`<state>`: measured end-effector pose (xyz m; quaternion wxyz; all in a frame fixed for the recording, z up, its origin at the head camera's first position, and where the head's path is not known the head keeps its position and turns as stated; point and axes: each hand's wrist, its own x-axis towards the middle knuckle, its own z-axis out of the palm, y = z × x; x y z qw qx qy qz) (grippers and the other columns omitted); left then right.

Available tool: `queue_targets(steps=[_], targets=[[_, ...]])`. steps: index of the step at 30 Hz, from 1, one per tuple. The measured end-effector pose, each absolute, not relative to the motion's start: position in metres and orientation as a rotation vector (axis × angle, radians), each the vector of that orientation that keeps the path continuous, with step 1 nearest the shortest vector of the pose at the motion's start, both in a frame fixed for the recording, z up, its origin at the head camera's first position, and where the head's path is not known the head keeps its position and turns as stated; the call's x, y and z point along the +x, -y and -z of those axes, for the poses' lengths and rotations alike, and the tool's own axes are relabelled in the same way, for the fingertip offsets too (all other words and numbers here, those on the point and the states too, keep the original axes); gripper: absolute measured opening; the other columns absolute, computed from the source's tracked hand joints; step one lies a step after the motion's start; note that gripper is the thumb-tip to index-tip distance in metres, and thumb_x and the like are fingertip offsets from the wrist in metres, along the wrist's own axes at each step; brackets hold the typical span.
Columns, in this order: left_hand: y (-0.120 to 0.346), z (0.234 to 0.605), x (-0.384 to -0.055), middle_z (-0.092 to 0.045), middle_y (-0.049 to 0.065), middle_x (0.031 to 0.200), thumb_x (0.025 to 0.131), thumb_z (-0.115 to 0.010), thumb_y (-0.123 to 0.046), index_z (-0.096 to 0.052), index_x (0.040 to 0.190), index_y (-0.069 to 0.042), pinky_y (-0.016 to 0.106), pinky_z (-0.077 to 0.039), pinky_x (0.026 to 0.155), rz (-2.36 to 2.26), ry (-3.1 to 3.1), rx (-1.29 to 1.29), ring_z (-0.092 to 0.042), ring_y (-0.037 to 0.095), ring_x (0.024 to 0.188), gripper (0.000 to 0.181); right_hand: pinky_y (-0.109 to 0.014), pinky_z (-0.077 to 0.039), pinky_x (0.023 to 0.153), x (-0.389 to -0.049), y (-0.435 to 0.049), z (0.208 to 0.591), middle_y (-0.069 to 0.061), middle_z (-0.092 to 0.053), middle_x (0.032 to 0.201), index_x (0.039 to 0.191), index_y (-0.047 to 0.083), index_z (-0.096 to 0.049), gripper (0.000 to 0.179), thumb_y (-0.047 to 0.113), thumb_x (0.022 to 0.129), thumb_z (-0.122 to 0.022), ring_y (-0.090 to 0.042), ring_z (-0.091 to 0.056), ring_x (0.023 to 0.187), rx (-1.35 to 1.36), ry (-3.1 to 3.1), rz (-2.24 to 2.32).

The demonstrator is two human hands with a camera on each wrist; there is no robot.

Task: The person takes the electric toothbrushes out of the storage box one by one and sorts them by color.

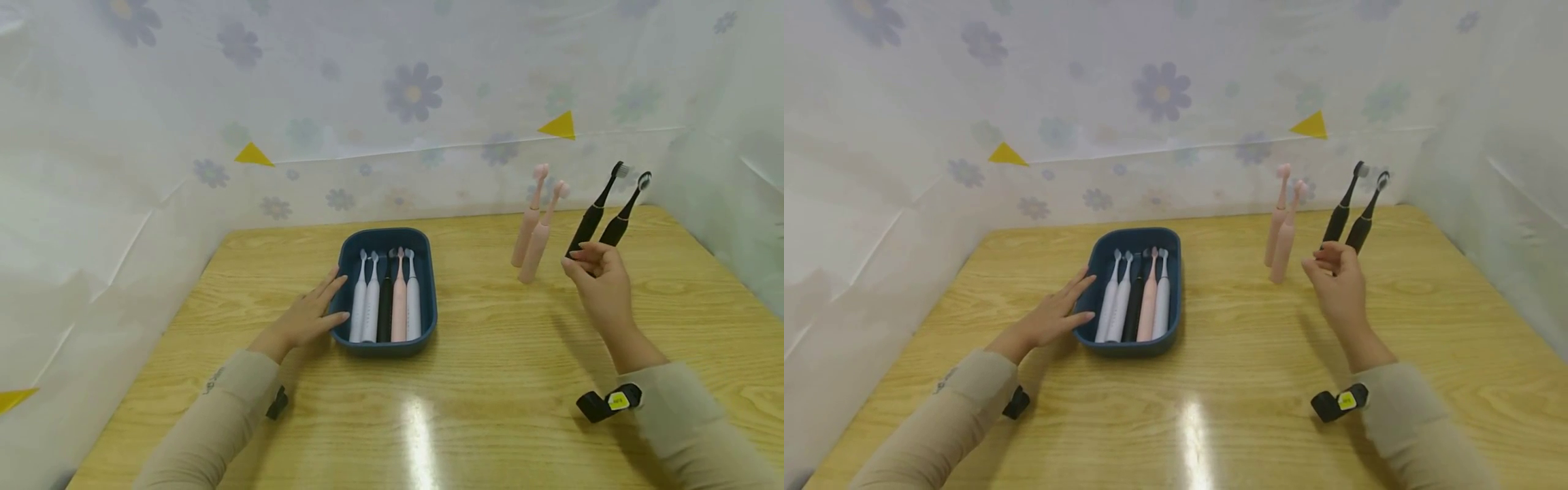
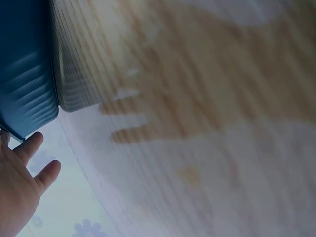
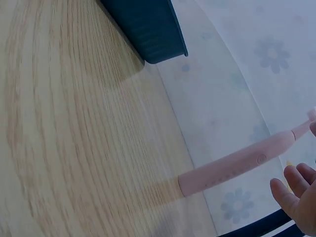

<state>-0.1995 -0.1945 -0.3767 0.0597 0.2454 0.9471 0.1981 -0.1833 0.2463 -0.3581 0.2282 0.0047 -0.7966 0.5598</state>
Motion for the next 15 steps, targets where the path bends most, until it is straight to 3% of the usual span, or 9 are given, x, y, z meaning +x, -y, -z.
queue_targets(steps=[6, 15], targets=[[0.194, 0.377, -0.200, 0.006, 0.000, 0.144, 0.087, -0.037, -0.049, -0.009, 0.140, -0.017, 0.063, -0.011, 0.090, -0.588, -2.865, 0.745, -0.025, 0.033, 0.123, 0.069, -0.008, -0.039, 0.069, -0.180, -0.230, 0.361, 0.003, -0.047, 0.096, 0.106, 0.017, -0.043, 0.023, 0.015, 0.086, -0.053, -0.002, -0.046, 0.084, 0.161, 2.229, -1.597], [0.194, 0.376, -0.199, 0.005, 0.003, 0.144, 0.088, -0.038, -0.048, -0.009, 0.140, -0.015, 0.063, -0.011, 0.090, -0.581, -2.864, 0.740, -0.026, 0.034, 0.122, 0.068, -0.014, -0.043, 0.068, -0.176, -0.200, 0.362, -0.011, -0.049, 0.099, 0.112, -0.006, -0.040, 0.034, 0.011, 0.085, -0.054, -0.004, -0.050, 0.082, 0.342, 2.229, -1.719]])
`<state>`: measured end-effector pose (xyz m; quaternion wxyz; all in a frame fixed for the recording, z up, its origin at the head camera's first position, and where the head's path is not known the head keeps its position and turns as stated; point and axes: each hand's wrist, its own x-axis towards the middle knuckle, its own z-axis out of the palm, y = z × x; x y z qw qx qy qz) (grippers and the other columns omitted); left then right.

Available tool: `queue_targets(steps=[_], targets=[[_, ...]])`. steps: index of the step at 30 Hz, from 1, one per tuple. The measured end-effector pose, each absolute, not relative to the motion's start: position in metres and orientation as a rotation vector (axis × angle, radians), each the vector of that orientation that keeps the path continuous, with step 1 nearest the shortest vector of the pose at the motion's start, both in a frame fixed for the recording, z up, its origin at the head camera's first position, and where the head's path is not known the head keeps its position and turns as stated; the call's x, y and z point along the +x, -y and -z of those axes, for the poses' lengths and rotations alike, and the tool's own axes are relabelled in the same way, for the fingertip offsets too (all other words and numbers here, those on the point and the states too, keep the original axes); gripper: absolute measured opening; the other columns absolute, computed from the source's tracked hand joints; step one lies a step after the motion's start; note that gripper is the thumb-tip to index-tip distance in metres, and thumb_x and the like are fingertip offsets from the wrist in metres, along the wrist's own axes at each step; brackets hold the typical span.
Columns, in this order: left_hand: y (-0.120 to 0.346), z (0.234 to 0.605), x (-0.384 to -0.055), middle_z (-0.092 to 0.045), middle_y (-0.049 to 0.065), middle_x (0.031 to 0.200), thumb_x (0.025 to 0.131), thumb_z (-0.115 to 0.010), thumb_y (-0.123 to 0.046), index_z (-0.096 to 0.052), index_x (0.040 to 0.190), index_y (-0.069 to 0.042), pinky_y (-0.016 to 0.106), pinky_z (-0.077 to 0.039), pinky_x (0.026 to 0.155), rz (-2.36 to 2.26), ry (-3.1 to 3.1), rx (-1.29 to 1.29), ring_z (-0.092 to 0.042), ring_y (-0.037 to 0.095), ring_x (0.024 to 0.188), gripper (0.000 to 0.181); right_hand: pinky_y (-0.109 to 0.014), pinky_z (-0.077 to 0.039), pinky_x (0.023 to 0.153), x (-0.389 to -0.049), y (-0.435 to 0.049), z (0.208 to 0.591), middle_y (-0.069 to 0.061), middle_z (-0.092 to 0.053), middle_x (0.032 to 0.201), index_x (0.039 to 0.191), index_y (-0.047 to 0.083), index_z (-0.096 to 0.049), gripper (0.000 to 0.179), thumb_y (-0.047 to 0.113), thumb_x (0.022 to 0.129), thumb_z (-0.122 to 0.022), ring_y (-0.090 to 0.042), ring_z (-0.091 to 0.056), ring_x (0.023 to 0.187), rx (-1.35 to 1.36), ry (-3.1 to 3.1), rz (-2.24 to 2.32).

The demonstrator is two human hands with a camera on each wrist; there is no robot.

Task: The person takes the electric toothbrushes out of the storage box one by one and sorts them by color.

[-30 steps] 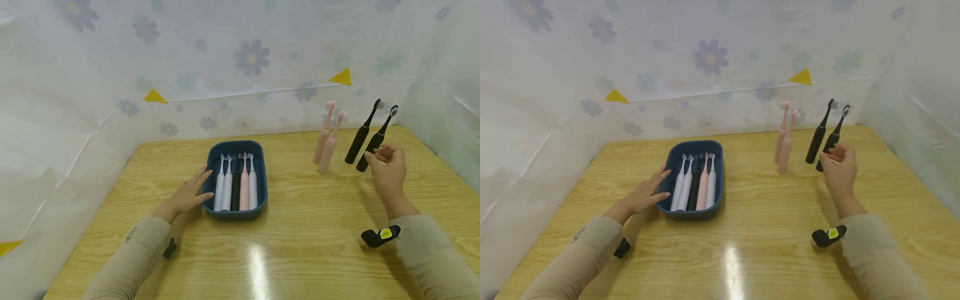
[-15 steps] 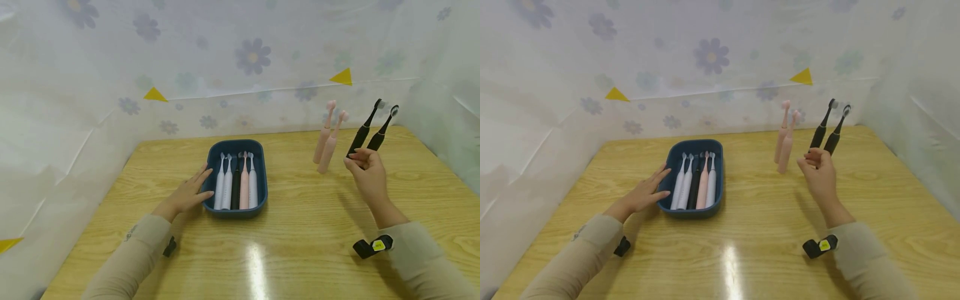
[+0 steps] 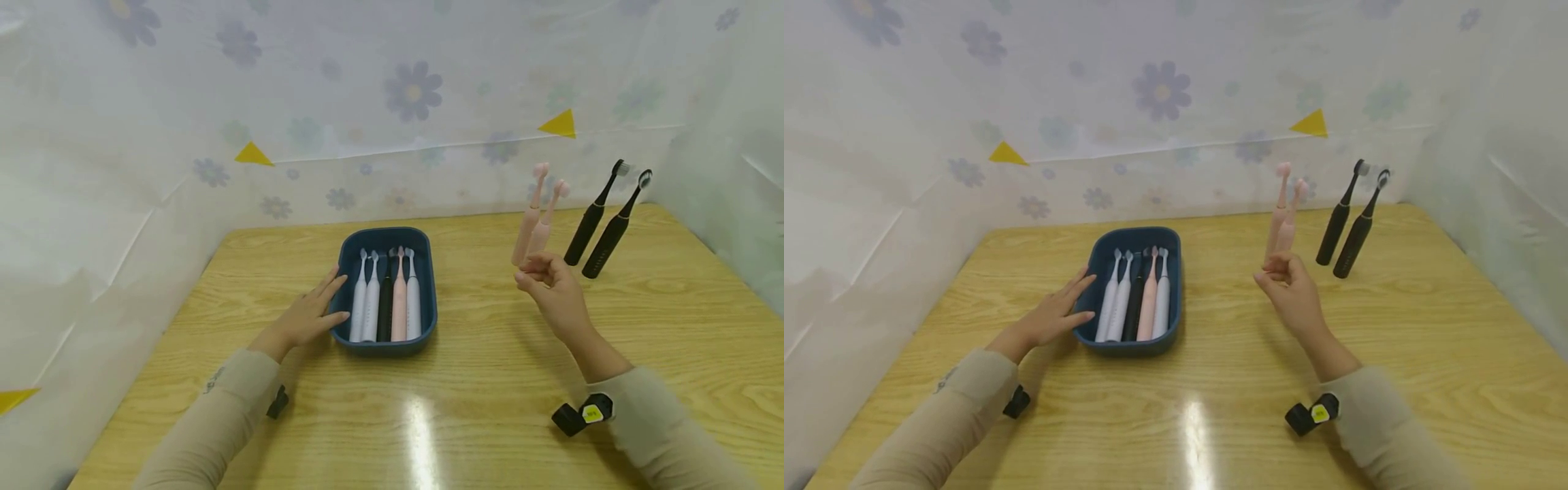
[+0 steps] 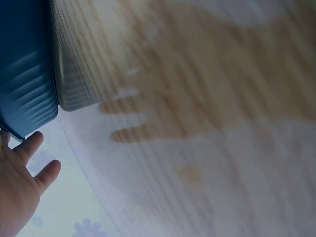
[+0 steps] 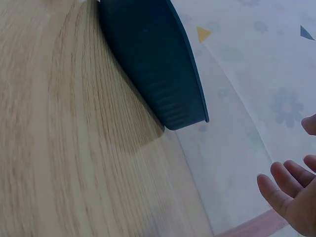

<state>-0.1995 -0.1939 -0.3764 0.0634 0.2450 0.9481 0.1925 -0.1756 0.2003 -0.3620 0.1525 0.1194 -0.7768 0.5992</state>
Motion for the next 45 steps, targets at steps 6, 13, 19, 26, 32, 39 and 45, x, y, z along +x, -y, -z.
queue_targets(steps=[6, 13, 19, 26, 32, 39, 45], targets=[[0.193, 0.376, -0.199, 0.005, 0.004, 0.144, 0.088, -0.039, -0.047, -0.009, 0.140, -0.015, 0.063, -0.011, 0.090, -0.606, -2.857, 0.737, -0.025, 0.036, 0.122, 0.068, -0.017, -0.045, 0.068, -0.174, -0.185, 0.363, -0.018, -0.047, 0.103, 0.115, -0.004, -0.040, 0.037, 0.013, 0.086, -0.053, -0.003, -0.052, 0.081, 0.414, 2.271, -1.775], [0.193, 0.375, -0.198, 0.005, 0.005, 0.144, 0.088, -0.040, -0.046, -0.010, 0.140, -0.014, 0.065, -0.010, 0.089, -0.633, -2.846, 0.740, -0.026, 0.037, 0.121, 0.069, -0.022, -0.046, 0.070, -0.174, -0.170, 0.361, -0.017, -0.047, 0.102, 0.116, -0.008, -0.038, 0.037, 0.010, 0.087, -0.052, -0.007, -0.052, 0.082, 0.525, 2.279, -1.887], [0.192, 0.373, -0.198, 0.004, 0.005, 0.144, 0.087, -0.041, -0.046, -0.011, 0.140, -0.013, 0.065, -0.010, 0.089, -0.636, -2.845, 0.748, -0.025, 0.038, 0.121, 0.069, -0.032, -0.047, 0.074, -0.175, -0.155, 0.357, -0.021, -0.045, 0.105, 0.118, -0.008, -0.036, 0.040, 0.011, 0.087, -0.051, -0.011, -0.052, 0.086, 0.577, 2.311, -2.011], [0.192, 0.375, -0.199, 0.007, 0.002, 0.144, 0.087, -0.040, -0.047, -0.010, 0.140, -0.014, 0.064, -0.010, 0.089, -0.626, -2.839, 0.733, -0.025, 0.037, 0.122, 0.069, -0.037, -0.046, 0.076, -0.181, -0.136, 0.352, -0.026, -0.043, 0.110, 0.120, -0.004, -0.036, 0.042, 0.015, 0.086, -0.053, -0.026, -0.052, 0.092, 0.623, 2.383, -2.100], [0.193, 0.375, -0.199, 0.007, -0.001, 0.144, 0.088, -0.041, -0.044, -0.009, 0.140, -0.015, 0.063, -0.010, 0.090, -0.626, -2.837, 0.716, -0.022, 0.036, 0.123, 0.068, -0.045, -0.043, 0.077, -0.187, -0.121, 0.349, -0.027, -0.044, 0.111, 0.120, -0.004, -0.037, 0.042, 0.013, 0.086, -0.054, -0.032, -0.051, 0.095, 0.640, 2.415, -2.146], [0.194, 0.377, -0.202, 0.007, 0.000, 0.144, 0.088, -0.041, -0.045, -0.008, 0.140, -0.017, 0.063, -0.011, 0.090, -0.617, -2.854, 0.728, -0.022, 0.036, 0.123, 0.068, -0.039, -0.046, 0.075, -0.194, -0.110, 0.346, -0.027, -0.044, 0.110, 0.119, -0.007, -0.036, 0.040, 0.009, 0.086, -0.051, -0.034, -0.051, 0.095, 0.648, 2.408, -2.246], [0.194, 0.377, -0.202, 0.006, 0.001, 0.144, 0.088, -0.039, -0.047, -0.009, 0.140, -0.017, 0.062, -0.012, 0.091, -0.608, -2.849, 0.724, -0.022, 0.036, 0.123, 0.068, -0.038, -0.046, 0.076, -0.200, -0.102, 0.347, -0.027, -0.044, 0.110, 0.119, -0.007, -0.034, 0.040, 0.010, 0.086, -0.051, -0.036, -0.050, 0.097, 0.640, 2.417, -2.339]])
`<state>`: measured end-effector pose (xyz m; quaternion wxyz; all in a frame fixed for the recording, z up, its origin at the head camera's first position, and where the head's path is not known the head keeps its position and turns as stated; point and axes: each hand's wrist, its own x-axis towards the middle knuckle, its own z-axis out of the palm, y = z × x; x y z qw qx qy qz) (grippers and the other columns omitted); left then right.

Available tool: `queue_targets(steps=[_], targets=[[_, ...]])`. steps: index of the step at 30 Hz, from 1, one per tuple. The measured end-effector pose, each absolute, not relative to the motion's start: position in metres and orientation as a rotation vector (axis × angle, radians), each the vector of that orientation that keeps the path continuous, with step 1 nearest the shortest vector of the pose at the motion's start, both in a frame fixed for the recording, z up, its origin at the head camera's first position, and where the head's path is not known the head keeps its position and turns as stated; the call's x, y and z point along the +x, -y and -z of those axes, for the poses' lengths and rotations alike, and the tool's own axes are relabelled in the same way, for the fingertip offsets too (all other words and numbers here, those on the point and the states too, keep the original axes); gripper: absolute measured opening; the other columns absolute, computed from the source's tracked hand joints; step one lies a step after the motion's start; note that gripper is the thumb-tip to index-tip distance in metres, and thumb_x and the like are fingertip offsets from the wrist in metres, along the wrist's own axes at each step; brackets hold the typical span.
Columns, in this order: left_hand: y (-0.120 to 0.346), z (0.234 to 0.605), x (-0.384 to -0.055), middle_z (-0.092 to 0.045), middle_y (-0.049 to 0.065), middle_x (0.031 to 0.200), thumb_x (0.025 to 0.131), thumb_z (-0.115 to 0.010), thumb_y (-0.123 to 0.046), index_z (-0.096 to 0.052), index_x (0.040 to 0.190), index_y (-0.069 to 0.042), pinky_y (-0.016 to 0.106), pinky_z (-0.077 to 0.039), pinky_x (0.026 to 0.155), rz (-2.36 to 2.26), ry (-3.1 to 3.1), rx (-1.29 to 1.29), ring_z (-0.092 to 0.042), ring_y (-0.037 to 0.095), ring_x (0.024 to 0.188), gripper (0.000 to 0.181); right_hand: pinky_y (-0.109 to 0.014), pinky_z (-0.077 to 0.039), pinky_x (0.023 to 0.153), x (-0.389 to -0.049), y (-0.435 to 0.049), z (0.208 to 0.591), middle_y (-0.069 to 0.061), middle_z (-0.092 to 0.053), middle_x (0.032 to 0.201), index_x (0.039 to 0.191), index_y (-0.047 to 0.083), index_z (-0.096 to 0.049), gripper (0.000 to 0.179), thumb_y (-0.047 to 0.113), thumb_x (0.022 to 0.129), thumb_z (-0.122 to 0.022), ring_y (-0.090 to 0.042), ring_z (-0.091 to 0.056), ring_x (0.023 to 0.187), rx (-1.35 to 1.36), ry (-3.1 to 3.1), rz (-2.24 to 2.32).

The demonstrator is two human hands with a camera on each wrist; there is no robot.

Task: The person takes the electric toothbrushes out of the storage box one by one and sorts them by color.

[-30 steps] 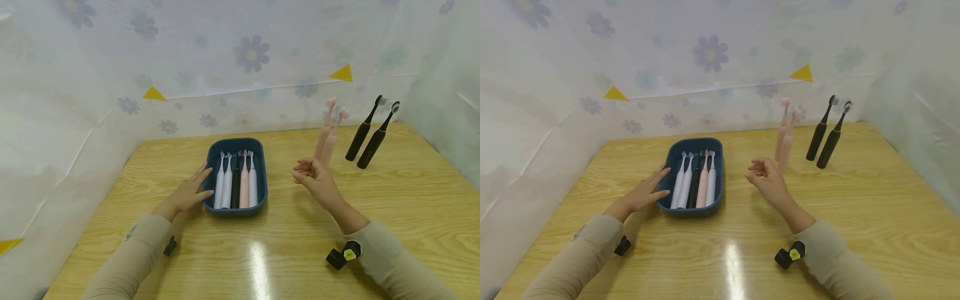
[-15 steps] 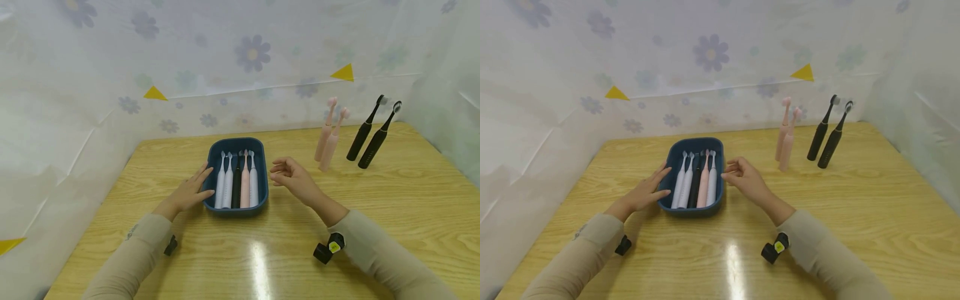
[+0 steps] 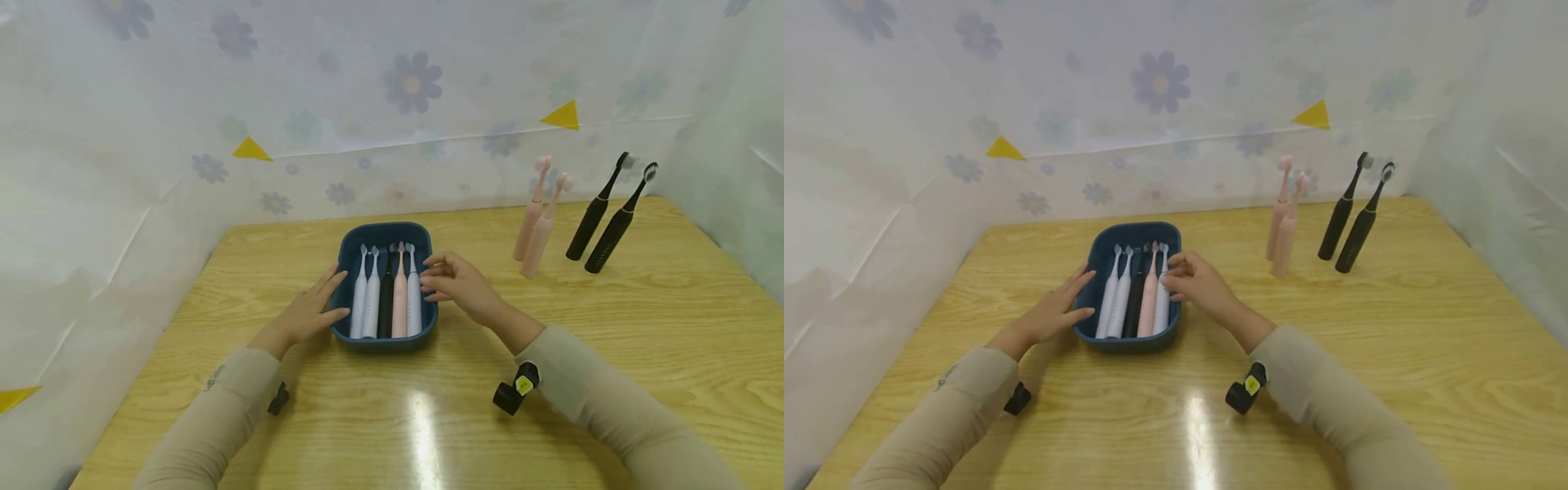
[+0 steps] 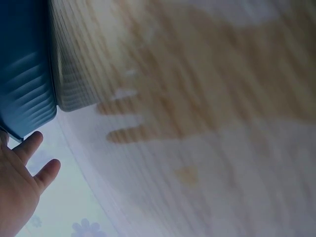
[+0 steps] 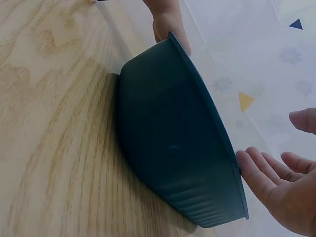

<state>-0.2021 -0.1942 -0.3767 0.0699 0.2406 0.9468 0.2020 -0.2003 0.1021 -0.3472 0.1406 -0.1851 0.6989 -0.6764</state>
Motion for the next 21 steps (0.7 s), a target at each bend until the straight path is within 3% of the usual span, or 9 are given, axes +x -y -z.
queue_targets(steps=[21], targets=[[0.194, 0.379, -0.203, 0.006, -0.001, 0.144, 0.087, -0.040, -0.046, -0.011, 0.140, -0.015, 0.062, -0.015, 0.090, -0.606, -2.866, 0.718, -0.024, 0.037, 0.122, 0.067, -0.038, -0.048, 0.070, -0.212, -0.055, 0.349, -0.022, -0.045, 0.112, 0.125, -0.003, -0.030, 0.049, 0.014, 0.085, -0.054, -0.035, -0.052, 0.096, -0.363, -1.935, 1.734]])
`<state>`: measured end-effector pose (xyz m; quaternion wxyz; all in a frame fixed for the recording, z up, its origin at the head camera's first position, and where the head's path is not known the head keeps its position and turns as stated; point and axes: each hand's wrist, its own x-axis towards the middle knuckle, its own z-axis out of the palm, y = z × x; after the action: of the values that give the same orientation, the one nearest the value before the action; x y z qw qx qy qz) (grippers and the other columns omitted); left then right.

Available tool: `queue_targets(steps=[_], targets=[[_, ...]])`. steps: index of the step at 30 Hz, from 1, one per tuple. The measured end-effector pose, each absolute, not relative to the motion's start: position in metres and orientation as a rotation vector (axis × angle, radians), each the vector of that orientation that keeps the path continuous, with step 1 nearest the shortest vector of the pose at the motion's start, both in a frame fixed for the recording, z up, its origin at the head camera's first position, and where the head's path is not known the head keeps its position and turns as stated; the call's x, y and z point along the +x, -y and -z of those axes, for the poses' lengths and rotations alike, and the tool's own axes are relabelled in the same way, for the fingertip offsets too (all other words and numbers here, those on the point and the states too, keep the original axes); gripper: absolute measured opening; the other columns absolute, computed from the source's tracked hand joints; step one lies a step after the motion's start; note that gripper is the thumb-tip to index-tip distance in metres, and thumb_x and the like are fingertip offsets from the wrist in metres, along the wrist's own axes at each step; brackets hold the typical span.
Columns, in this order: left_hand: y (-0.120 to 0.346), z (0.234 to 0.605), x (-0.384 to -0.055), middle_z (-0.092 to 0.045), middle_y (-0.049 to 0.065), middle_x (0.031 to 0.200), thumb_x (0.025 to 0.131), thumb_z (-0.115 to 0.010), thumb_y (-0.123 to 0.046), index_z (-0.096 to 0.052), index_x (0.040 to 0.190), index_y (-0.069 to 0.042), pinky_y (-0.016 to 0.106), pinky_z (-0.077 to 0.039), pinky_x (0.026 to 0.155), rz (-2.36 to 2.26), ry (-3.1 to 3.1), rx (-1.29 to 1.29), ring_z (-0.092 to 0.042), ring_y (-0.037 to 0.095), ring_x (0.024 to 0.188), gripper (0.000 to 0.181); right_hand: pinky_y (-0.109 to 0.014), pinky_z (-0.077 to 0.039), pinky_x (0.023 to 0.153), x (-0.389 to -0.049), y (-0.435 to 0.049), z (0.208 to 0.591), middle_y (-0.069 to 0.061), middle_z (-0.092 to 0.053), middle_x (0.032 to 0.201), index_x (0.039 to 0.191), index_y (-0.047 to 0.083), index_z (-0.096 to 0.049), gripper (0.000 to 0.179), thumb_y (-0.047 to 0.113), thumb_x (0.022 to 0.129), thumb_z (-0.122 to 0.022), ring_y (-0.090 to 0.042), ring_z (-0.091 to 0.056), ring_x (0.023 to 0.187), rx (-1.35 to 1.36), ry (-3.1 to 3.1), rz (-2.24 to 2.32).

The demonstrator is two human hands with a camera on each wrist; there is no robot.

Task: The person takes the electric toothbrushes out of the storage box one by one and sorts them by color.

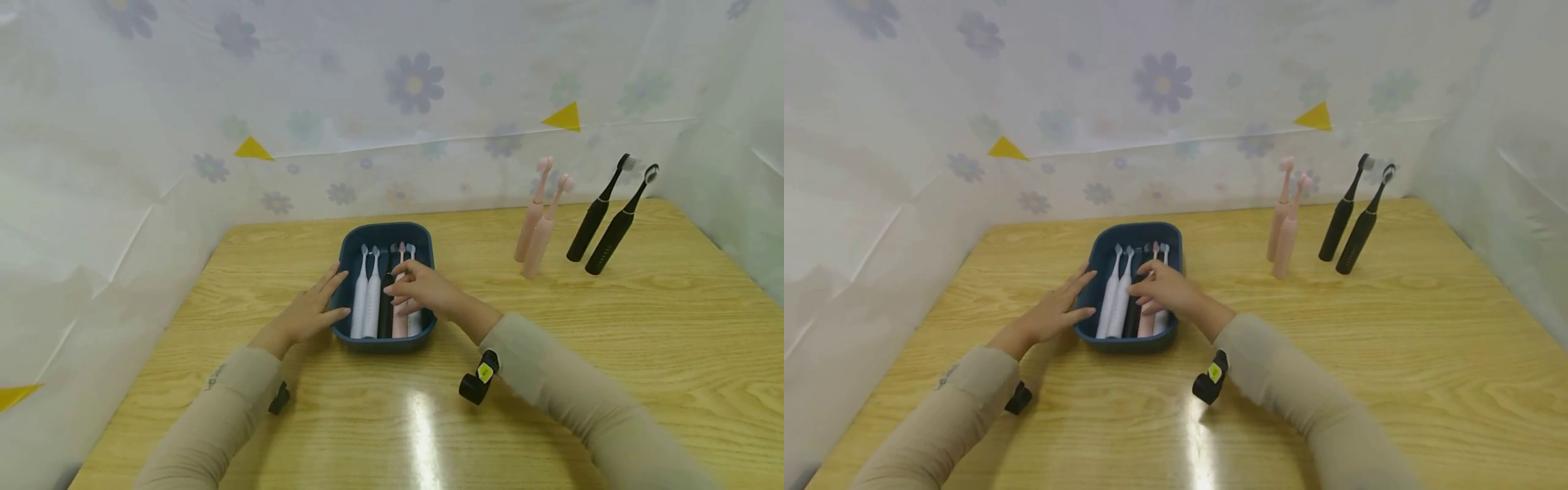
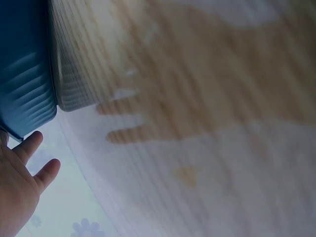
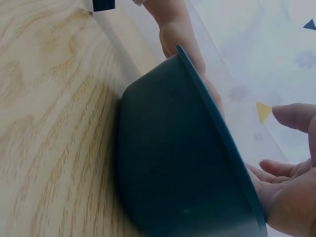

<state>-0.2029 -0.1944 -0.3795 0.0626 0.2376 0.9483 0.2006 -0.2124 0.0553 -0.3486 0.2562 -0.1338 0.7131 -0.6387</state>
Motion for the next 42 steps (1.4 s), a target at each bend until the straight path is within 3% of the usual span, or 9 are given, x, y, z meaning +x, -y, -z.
queue_targets(steps=[11, 19, 26, 31, 42], targets=[[0.193, 0.376, -0.201, 0.006, -0.001, 0.144, 0.088, -0.042, -0.042, -0.011, 0.140, -0.016, 0.061, -0.014, 0.091, -0.618, -2.851, 0.700, -0.025, 0.038, 0.121, 0.066, -0.036, -0.050, 0.060, -0.217, -0.033, 0.358, -0.019, -0.048, 0.107, 0.127, 0.001, -0.030, 0.056, 0.015, 0.082, -0.059, -0.029, -0.059, 0.083, -0.228, -1.991, 1.624], [0.193, 0.376, -0.202, 0.005, 0.000, 0.144, 0.088, -0.044, -0.038, -0.011, 0.140, -0.015, 0.062, -0.014, 0.090, -0.621, -2.853, 0.701, -0.023, 0.037, 0.122, 0.066, -0.035, -0.050, 0.059, -0.219, -0.026, 0.362, -0.019, -0.048, 0.104, 0.128, 0.002, -0.027, 0.058, 0.017, 0.082, -0.059, -0.026, -0.058, 0.079, -0.243, -2.024, 1.550], [0.193, 0.376, -0.202, 0.005, 0.001, 0.144, 0.088, -0.043, -0.040, -0.011, 0.140, -0.015, 0.062, -0.015, 0.089, -0.613, -2.853, 0.708, -0.022, 0.037, 0.123, 0.066, -0.034, -0.050, 0.060, -0.231, -0.025, 0.360, -0.018, -0.040, 0.121, 0.133, 0.004, -0.024, 0.063, 0.012, 0.081, -0.059, -0.029, -0.055, 0.087, -0.249, -2.049, 1.558], [0.193, 0.374, -0.202, 0.006, -0.001, 0.144, 0.088, -0.042, -0.041, -0.011, 0.140, -0.016, 0.063, -0.013, 0.090, -0.619, -2.853, 0.695, -0.022, 0.036, 0.123, 0.066, -0.034, -0.050, 0.059, -0.244, -0.022, 0.360, -0.015, -0.029, 0.133, 0.136, 0.009, -0.022, 0.068, 0.012, 0.080, -0.060, -0.026, -0.057, 0.082, -0.281, -2.054, 1.469], [0.193, 0.378, -0.201, 0.006, -0.002, 0.144, 0.087, -0.041, -0.046, -0.012, 0.140, -0.016, 0.063, -0.013, 0.089, -0.634, -2.856, 0.702, -0.025, 0.036, 0.122, 0.067, -0.034, -0.050, 0.056, -0.265, -0.016, 0.357, -0.015, -0.034, 0.131, 0.136, 0.010, -0.026, 0.063, 0.014, 0.082, -0.058, -0.026, -0.059, 0.072, -0.349, -2.106, 1.203]])
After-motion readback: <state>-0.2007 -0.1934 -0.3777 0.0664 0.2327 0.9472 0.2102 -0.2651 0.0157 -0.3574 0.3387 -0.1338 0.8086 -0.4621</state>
